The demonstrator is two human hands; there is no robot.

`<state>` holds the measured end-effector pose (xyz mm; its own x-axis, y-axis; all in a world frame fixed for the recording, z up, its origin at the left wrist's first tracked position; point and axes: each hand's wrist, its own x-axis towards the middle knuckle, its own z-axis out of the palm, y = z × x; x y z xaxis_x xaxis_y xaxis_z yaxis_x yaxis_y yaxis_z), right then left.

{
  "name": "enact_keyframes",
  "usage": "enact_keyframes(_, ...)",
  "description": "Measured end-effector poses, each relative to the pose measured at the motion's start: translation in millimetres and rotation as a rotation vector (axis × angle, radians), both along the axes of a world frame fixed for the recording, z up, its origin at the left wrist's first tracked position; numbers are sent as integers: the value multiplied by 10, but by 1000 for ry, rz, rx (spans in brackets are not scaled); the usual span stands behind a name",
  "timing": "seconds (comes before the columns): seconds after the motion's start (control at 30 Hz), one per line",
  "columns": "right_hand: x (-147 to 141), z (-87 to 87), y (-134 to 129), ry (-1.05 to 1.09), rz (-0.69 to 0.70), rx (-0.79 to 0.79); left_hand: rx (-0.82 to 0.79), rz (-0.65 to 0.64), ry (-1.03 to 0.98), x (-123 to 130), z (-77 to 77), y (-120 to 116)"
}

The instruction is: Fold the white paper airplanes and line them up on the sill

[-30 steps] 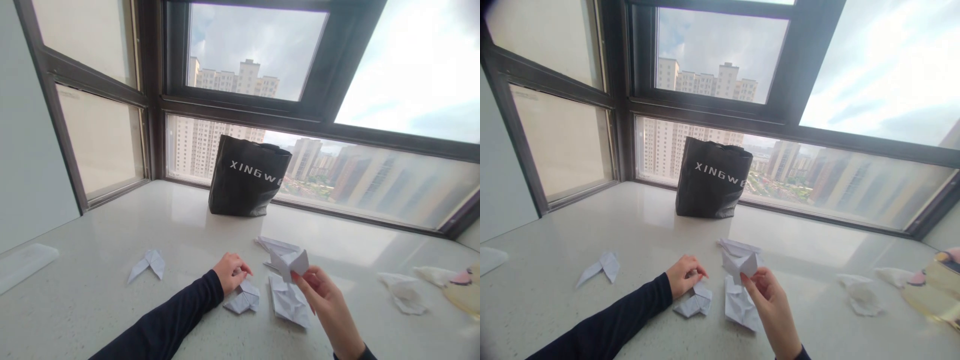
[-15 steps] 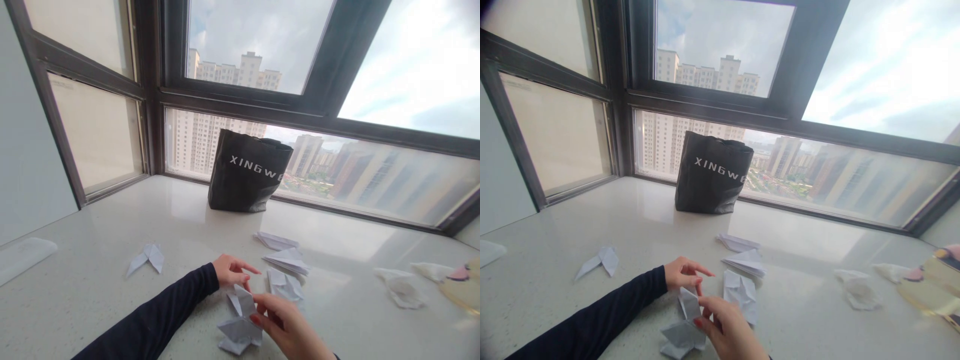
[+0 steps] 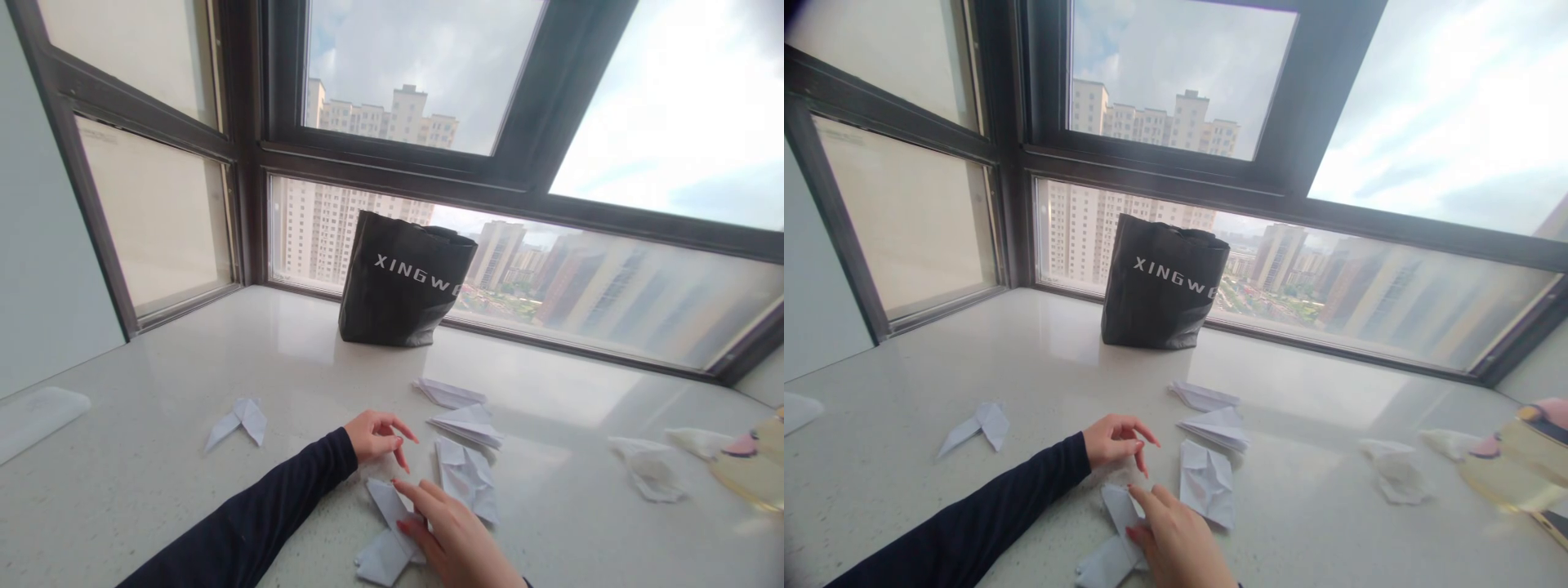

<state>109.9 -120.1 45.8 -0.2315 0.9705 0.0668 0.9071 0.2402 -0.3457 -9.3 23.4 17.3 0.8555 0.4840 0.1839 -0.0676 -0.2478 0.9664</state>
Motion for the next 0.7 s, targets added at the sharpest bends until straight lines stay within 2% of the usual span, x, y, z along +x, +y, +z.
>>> enact_keyframes(0.17, 3, -52, -23, 19, -55, -12, -82, 23, 0, 15, 9, -20)
enact_keyframes(0.37, -69, 65, 17, 24, -219, -238, -109, 24, -36, 23, 16, -14)
enact_keyframes(0.57, -115, 149, 83, 14, -229, -262, -102, 29, -18, 19, 9, -9)
enact_keyframes(0.7, -136, 238, 108, 37, -190, -263, -76, 28, -3, 7, 28, -13)
